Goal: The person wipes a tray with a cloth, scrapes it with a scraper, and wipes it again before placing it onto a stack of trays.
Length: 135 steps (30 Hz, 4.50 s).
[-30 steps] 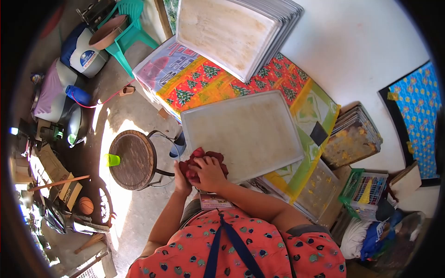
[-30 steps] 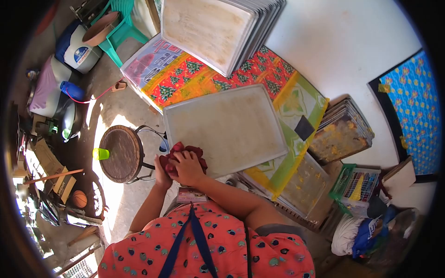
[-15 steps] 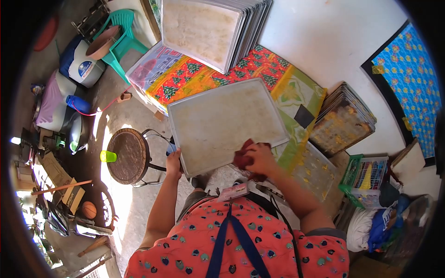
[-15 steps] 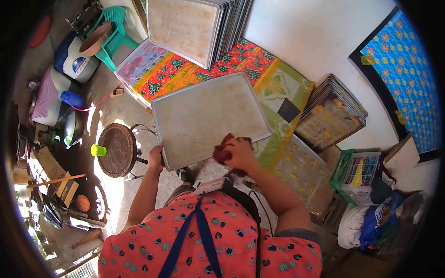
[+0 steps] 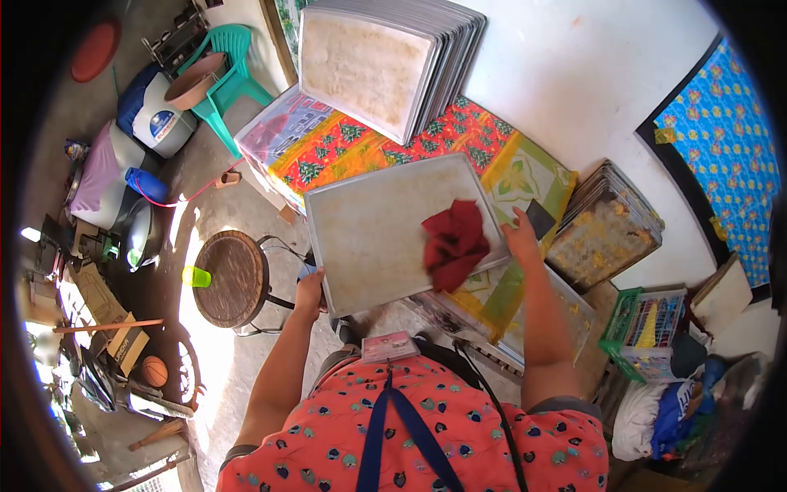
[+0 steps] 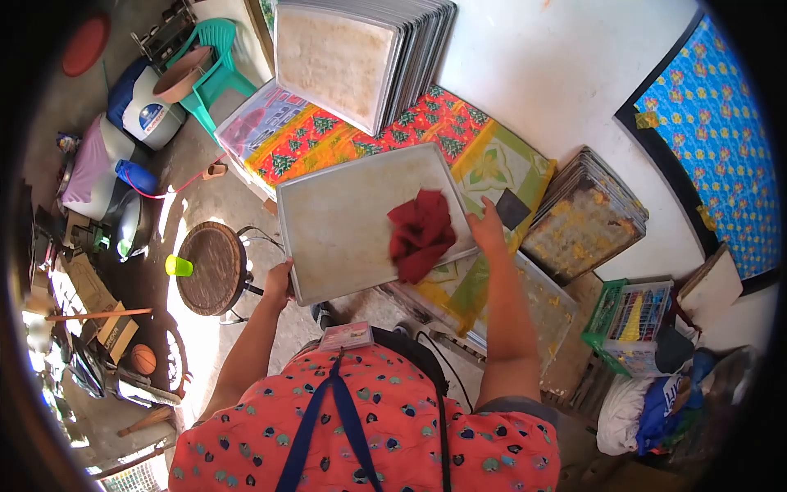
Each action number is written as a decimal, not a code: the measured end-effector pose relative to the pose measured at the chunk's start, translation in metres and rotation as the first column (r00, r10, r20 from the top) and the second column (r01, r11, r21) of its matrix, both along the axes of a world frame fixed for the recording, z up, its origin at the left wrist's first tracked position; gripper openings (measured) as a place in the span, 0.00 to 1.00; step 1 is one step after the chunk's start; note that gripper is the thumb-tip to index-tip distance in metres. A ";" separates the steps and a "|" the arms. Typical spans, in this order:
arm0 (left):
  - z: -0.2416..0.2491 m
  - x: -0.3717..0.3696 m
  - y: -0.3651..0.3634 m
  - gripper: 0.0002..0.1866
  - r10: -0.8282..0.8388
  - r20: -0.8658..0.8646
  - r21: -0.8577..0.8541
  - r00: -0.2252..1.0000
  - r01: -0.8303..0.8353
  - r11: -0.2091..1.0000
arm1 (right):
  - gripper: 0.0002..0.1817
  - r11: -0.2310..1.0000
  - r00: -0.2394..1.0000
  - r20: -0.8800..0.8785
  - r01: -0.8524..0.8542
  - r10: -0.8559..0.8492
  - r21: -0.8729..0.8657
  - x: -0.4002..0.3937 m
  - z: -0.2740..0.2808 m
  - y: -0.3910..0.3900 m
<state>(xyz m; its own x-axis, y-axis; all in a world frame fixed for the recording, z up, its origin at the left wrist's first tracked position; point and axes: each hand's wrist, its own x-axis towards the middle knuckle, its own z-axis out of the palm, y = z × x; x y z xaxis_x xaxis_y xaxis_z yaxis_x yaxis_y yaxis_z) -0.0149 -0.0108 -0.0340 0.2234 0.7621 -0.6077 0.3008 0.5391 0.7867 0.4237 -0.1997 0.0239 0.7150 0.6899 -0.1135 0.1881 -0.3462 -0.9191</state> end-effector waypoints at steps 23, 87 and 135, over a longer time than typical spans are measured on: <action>-0.031 0.002 -0.004 0.16 -0.161 -0.211 0.398 0.964 0.235 0.887 | 0.39 0.822 0.463 0.766 -0.551 0.446 -0.146 -0.291 -0.041 0.191; -0.026 -0.008 -0.048 0.20 0.021 -0.334 0.524 0.942 0.167 0.835 | 0.22 0.970 0.604 0.763 -0.202 0.233 -0.136 -0.085 -0.063 0.225; 0.007 0.003 0.033 0.37 -0.324 -0.943 0.297 0.079 0.644 -0.705 | 0.33 0.975 0.801 0.559 -0.139 0.214 -0.175 -0.250 -0.005 -0.042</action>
